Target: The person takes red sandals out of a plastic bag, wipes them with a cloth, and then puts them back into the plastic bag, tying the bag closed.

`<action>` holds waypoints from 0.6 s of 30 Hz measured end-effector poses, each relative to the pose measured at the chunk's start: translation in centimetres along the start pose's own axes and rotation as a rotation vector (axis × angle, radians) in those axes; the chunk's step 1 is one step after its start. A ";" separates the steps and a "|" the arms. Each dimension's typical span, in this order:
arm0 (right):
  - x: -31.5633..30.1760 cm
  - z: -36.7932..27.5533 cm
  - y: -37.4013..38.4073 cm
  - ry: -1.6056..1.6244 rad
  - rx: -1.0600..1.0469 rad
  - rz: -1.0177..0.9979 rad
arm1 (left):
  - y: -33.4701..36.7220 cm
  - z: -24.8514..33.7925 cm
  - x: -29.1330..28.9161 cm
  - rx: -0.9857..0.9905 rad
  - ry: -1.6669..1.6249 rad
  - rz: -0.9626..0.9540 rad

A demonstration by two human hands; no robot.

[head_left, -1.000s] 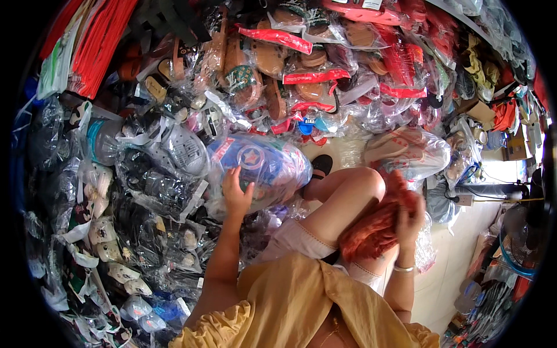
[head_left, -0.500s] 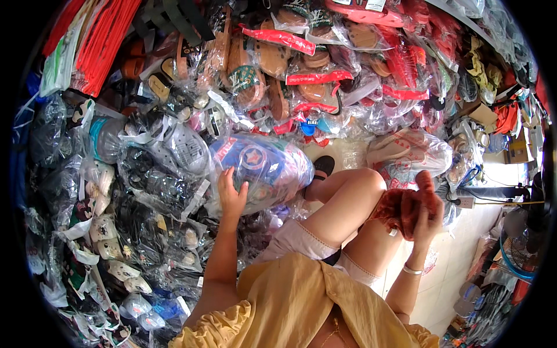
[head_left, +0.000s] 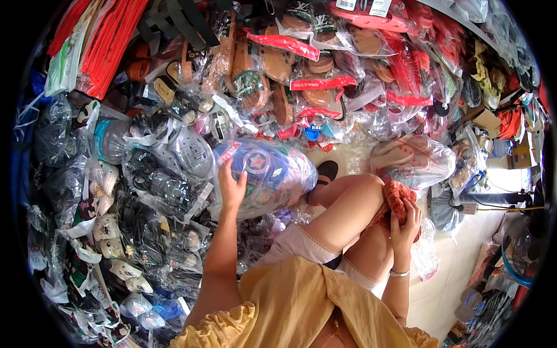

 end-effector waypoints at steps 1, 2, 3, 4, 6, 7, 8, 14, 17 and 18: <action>0.0 -0.1 0.0 0.000 -0.010 0.005 | 1.2 -1.1 0.4 -0.036 -0.010 0.005; 0.1 -0.1 -0.1 0.000 -0.010 0.007 | 2.5 -1.9 1.2 -0.035 -0.012 0.006; 0.1 -0.3 -0.2 -0.015 -0.012 0.004 | 4.0 -3.0 1.6 -0.109 -0.008 0.058; 0.0 -0.4 -0.3 -0.031 -0.014 0.002 | 5.6 -4.0 2.0 -0.183 -0.005 0.110; 0.1 -0.5 -0.3 -0.043 -0.025 0.009 | 8.6 -7.6 3.2 -0.250 0.038 0.117; 0.3 -0.5 -0.3 -0.062 -0.030 0.013 | 10.0 -9.3 3.9 -0.317 0.079 0.115; 0.3 -0.4 -0.4 -0.072 -0.022 0.020 | 11.2 -10.3 4.9 -0.377 0.093 0.082; 0.5 -1.1 -0.1 -0.079 -0.047 0.051 | 14.4 -15.6 6.2 -0.498 0.298 -0.033; 0.1 -0.8 -0.4 -0.135 -0.026 0.067 | 14.5 -13.2 7.6 -0.493 0.283 -0.089; 0.1 -0.9 -0.3 -0.129 -0.036 0.062 | 14.6 -13.1 7.0 -0.418 0.259 -0.050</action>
Point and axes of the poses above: each hand's wrist, its own y-axis towards the middle knuckle, its own x-axis out of the palm, z = x × y, the point moved 5 cm from there along y, towards the middle knuckle, and after that the axes turned 7 degrees about z, right-handed, at the moved point
